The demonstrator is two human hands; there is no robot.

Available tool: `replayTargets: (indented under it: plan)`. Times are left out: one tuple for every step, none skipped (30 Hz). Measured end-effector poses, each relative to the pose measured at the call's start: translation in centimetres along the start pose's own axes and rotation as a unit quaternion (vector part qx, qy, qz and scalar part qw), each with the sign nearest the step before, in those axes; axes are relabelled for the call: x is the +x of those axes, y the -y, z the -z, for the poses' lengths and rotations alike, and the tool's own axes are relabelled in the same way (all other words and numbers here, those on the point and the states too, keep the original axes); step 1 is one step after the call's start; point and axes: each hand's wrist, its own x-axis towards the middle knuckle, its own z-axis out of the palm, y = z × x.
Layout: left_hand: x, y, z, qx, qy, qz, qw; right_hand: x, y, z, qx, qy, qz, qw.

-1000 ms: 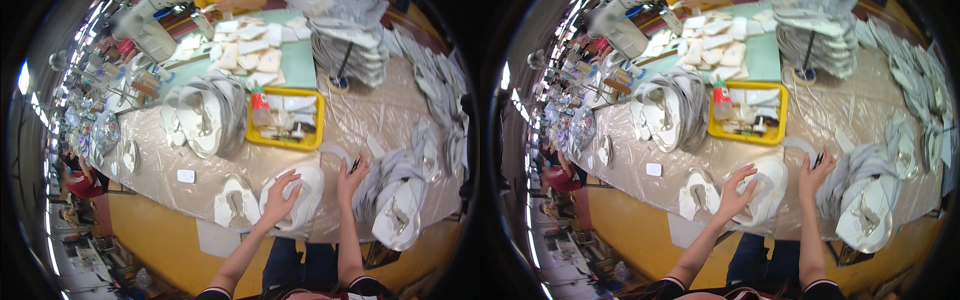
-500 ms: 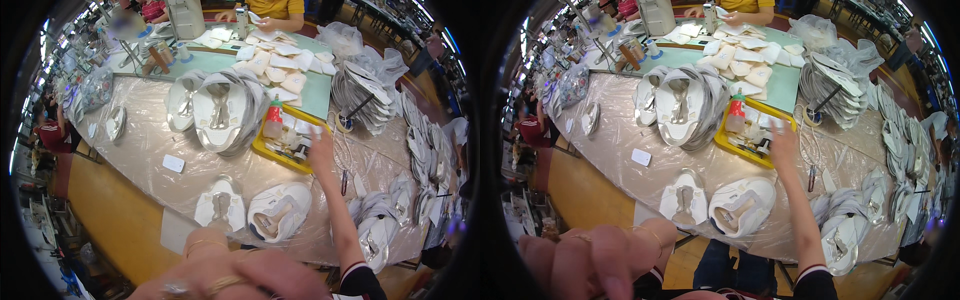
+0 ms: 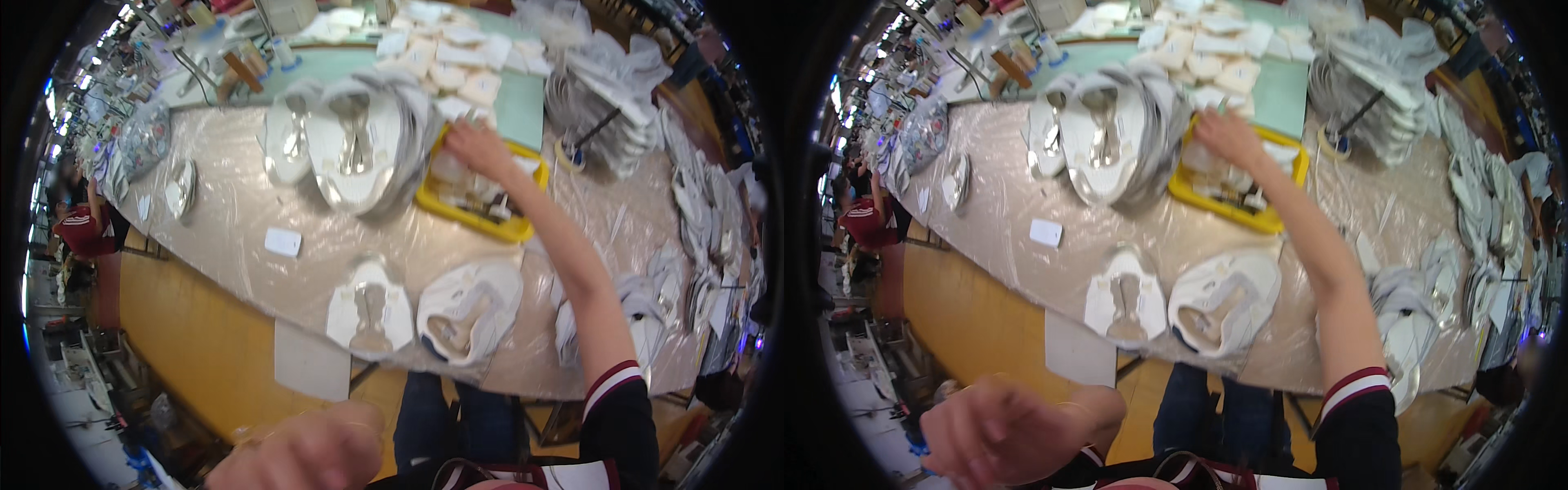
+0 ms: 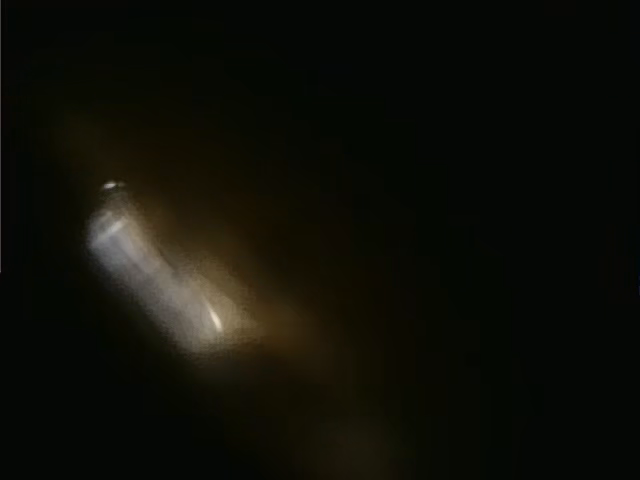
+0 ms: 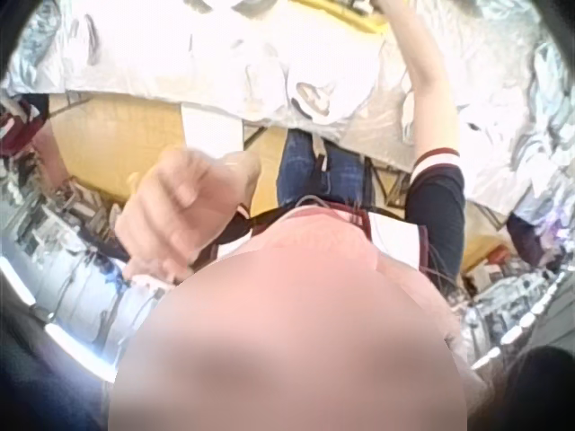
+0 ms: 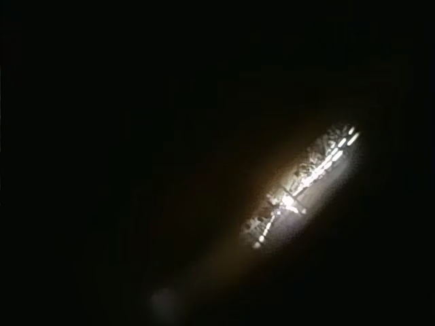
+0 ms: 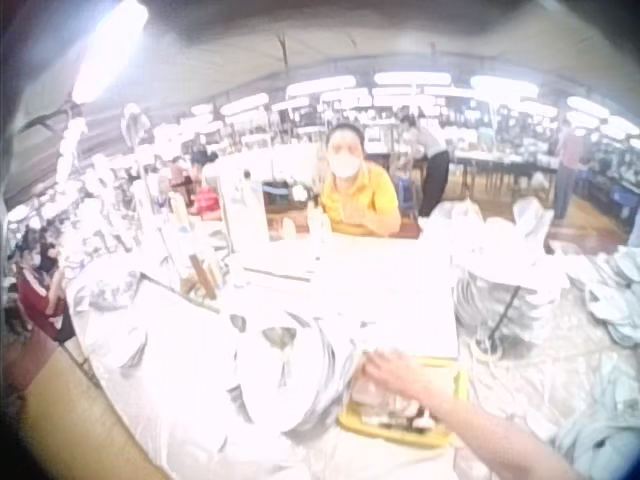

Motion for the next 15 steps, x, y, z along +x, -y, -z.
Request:
replayTargets:
  plan:
    - [-1.0, 0.8, -0.3, 0.004, -0.036, 0.026, 0.999, -0.3, -0.5, 0.9, 0.036, 0.044, -0.057, 0.997]
    - [-2.1, 1.8, -0.8, 0.018, -0.062, 0.053, 0.997, -1.8, -0.9, 2.0, 0.084, -0.071, -0.081, 0.991]
    - [-2.9, 2.7, -1.1, 0.034, -0.086, 0.074, 0.993, -2.9, -0.8, 2.8, 0.11, -0.164, -0.149, 0.969]
    - [-3.3, 2.7, -1.7, 0.037, -0.109, 0.155, 0.981, -4.8, -0.5, 3.8, 0.094, -0.223, -0.209, 0.947]
    - [-3.6, 3.3, -2.0, 0.027, -0.113, 0.198, 0.973, -6.7, 0.2, 4.4, 0.127, -0.227, -0.318, 0.912]
    - [-3.8, 3.9, -2.4, 0.017, -0.118, 0.239, 0.964, -8.5, 0.4, 5.1, 0.14, -0.254, -0.4, 0.87]
    - [-4.3, 5.1, -2.9, -0.029, -0.132, 0.215, 0.967, -10.4, 1.0, 5.3, 0.275, -0.3, -0.407, 0.818]
    - [-4.6, 6.5, -3.6, -0.075, -0.144, 0.19, 0.968, -12.3, 1.4, 5.6, 0.392, -0.342, -0.408, 0.75]
    - [-5.0, 7.8, -4.1, -0.118, -0.153, 0.174, 0.965, -14.4, 2.1, 5.9, 0.508, -0.328, -0.446, 0.66]
    - [-5.3, 8.6, -4.6, -0.128, -0.164, 0.166, 0.964, -16.8, 2.8, 6.4, 0.601, -0.308, -0.479, 0.56]
    - [-5.7, 9.2, -5.1, -0.133, -0.173, 0.158, 0.963, -18.8, 4.0, 6.8, 0.655, -0.3, -0.525, 0.453]
    - [-6.0, 9.7, -5.6, -0.136, -0.18, 0.149, 0.963, -20.8, 5.2, 7.1, 0.701, -0.276, -0.518, 0.404]
    - [-6.5, 10.2, -5.8, -0.137, -0.182, 0.142, 0.963, -22.7, 6.9, 7.3, 0.719, -0.27, -0.531, 0.359]
    - [-6.9, 10.5, -6.0, -0.134, -0.181, 0.132, 0.965, -24.0, 8.2, 7.4, 0.743, -0.268, -0.526, 0.314]
    - [-7.3, 10.8, -6.2, -0.131, -0.179, 0.122, 0.967, -24.9, 9.1, 7.3, 0.73, -0.249, -0.548, 0.323]
